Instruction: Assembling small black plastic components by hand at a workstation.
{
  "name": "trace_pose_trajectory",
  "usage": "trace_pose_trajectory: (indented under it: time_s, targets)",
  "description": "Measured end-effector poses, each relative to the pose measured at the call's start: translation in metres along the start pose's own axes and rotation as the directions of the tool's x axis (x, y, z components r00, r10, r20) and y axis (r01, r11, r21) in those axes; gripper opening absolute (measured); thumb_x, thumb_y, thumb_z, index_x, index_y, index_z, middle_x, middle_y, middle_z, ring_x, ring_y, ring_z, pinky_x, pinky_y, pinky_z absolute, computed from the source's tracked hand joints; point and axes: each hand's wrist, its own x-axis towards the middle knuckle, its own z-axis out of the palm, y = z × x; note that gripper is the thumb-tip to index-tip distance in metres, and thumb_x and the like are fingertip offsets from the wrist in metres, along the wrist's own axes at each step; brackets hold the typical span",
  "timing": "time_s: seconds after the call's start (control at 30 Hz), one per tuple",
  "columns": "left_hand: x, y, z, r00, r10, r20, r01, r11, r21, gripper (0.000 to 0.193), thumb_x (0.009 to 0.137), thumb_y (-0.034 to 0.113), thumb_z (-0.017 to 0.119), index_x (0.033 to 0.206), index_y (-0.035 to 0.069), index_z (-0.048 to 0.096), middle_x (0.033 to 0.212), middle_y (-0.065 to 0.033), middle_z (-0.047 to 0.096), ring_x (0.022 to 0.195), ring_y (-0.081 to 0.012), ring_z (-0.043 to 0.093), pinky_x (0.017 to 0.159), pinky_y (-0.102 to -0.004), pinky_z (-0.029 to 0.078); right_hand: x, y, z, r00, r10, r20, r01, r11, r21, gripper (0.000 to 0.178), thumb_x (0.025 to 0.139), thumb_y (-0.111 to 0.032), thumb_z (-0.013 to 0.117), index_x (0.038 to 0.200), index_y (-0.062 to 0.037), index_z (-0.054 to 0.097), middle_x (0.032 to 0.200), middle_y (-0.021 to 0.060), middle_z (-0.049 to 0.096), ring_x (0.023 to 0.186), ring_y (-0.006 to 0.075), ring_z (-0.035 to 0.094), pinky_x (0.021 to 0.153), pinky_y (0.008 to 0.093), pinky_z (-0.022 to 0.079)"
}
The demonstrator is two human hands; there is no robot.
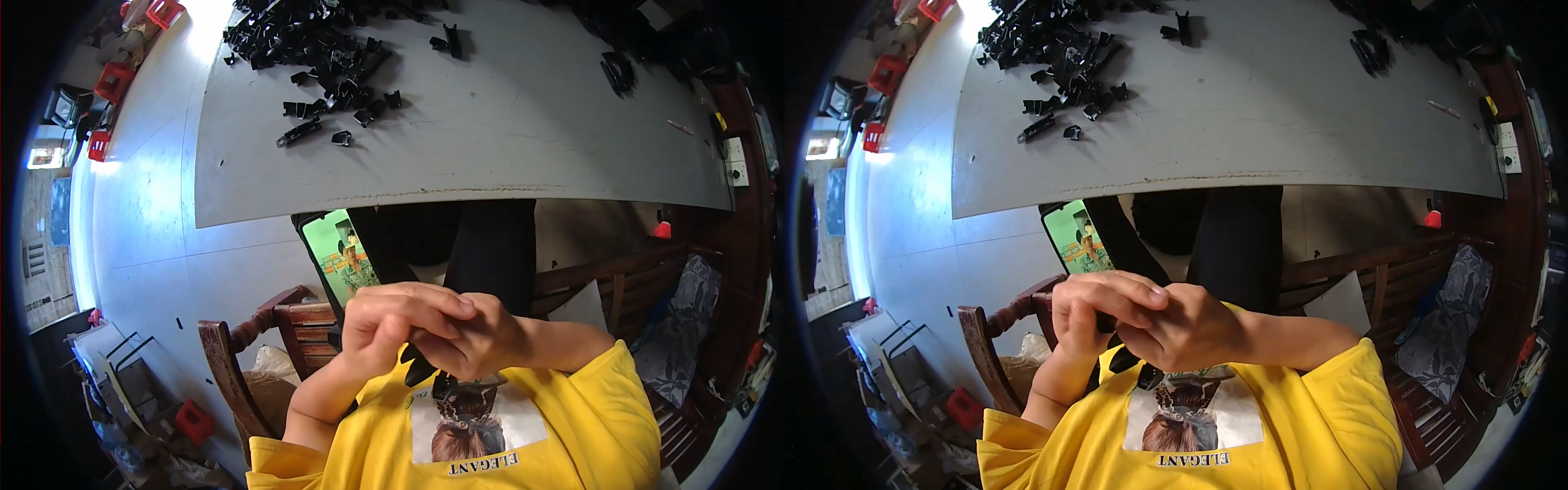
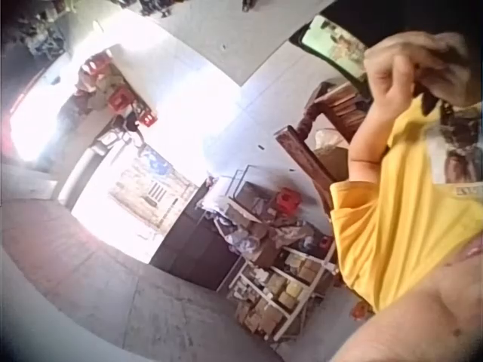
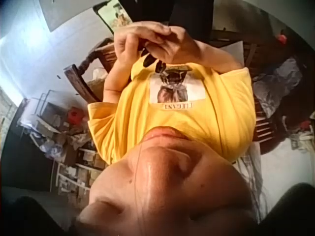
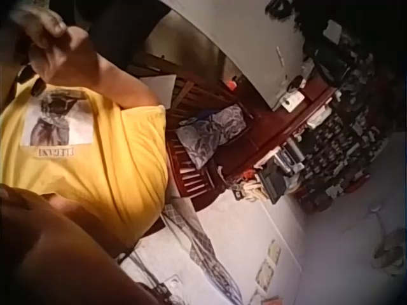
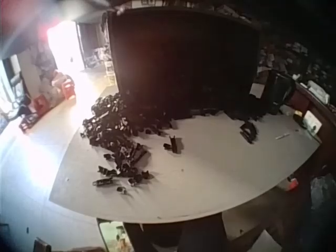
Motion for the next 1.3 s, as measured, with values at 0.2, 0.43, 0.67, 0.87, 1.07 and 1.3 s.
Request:
trace_pose_trajectory:
  time_s: [0.2, 0.43, 0.67, 0.87, 1.07, 1.3]
  targets:
    - [0.003, -0.005, -0.009, 0.995, -0.004, -0.103, 0.057, 0.858, 0.511, 0.042, 0.099, 0.032, 0.041, 0.094, -0.003, 0.065, 0.111, -0.0201, 0.062, 0.103, -0.0296, 0.060, 0.089, -0.0366, 0.045, -0.026, 0.021, 0.021, 0.967, 0.250, 0.053, -0.254, 0.916, 0.309, 0.020, 0.064, -0.004, 0.066, 0.084, -0.0039, 0.064, 0.088, 0.0085, 0.063, 0.074, 0.0262, 0.064, 0.063, 0.0362, 0.055]
    - [-0.018, -0.007, -0.045, 0.936, 0.135, -0.326, 0.194, 0.575, 0.795, 0.018, 0.086, -0.002, 0.053, 0.097, 0.001, 0.066, 0.112, -0.0141, 0.063, 0.104, -0.0244, 0.060, 0.089, -0.0337, 0.046, -0.022, 0.058, 0.013, 0.870, 0.420, 0.257, -0.382, 0.905, -0.186, 0.057, 0.068, -0.019, 0.079, 0.119, -0.0055, 0.058, 0.109, 0.0123, 0.064, 0.097, 0.0309, 0.063, 0.084, 0.0387, 0.051]
    - [-0.006, -0.003, -0.059, 0.920, 0.176, -0.350, 0.213, 0.525, 0.824, 0.019, 0.083, -0.004, 0.056, 0.098, 0.003, 0.067, 0.111, -0.0141, 0.063, 0.100, -0.0273, 0.062, 0.084, -0.0362, 0.049, 0.053, 0.185, -0.013, 0.920, 0.358, -0.157, -0.391, 0.857, -0.336, 0.042, 0.079, 0.010, 0.049, 0.115, -0.0048, 0.063, 0.123, 0.0144, 0.059, 0.115, 0.0306, 0.055, 0.098, 0.0373, 0.045]
    - [0.005, -0.004, -0.055, 0.942, 0.218, -0.254, 0.128, 0.468, 0.875, 0.021, 0.081, -0.006, 0.057, 0.097, 0.003, 0.066, 0.112, -0.0152, 0.061, 0.100, -0.0285, 0.061, 0.083, -0.0359, 0.051, 0.059, 0.266, -0.005, 0.898, 0.438, -0.049, -0.407, 0.783, -0.470, 0.049, 0.083, 0.010, 0.039, 0.124, -0.0070, 0.060, 0.139, 0.0148, 0.049, 0.123, 0.0312, 0.049, 0.103, 0.0371, 0.042]
    - [0.004, -0.018, -0.069, 0.944, 0.180, -0.275, 0.156, 0.489, 0.858, 0.020, 0.080, -0.008, 0.058, 0.094, 0.003, 0.066, 0.105, -0.0143, 0.063, 0.094, -0.0295, 0.063, 0.079, -0.0362, 0.051, 0.036, 0.163, 0.010, 0.961, 0.262, 0.088, -0.165, 0.797, -0.580, 0.035, 0.081, 0.003, 0.053, 0.113, -0.0016, 0.065, 0.121, 0.0165, 0.060, 0.101, 0.0292, 0.061, 0.087, 0.0361, 0.052]
    - [0.058, -0.047, -0.050, 0.965, 0.142, -0.221, 0.148, 0.404, 0.903, 0.026, 0.080, -0.003, 0.060, 0.106, 0.003, 0.058, 0.101, -0.0146, 0.057, 0.088, -0.0334, 0.058, 0.077, -0.0384, 0.049, 0.021, 0.123, 0.012, 0.950, 0.309, 0.039, -0.232, 0.784, -0.576, 0.032, 0.075, -0.001, 0.062, 0.106, -0.0007, 0.066, 0.106, 0.0144, 0.062, 0.090, 0.0260, 0.061, 0.076, 0.0342, 0.054]
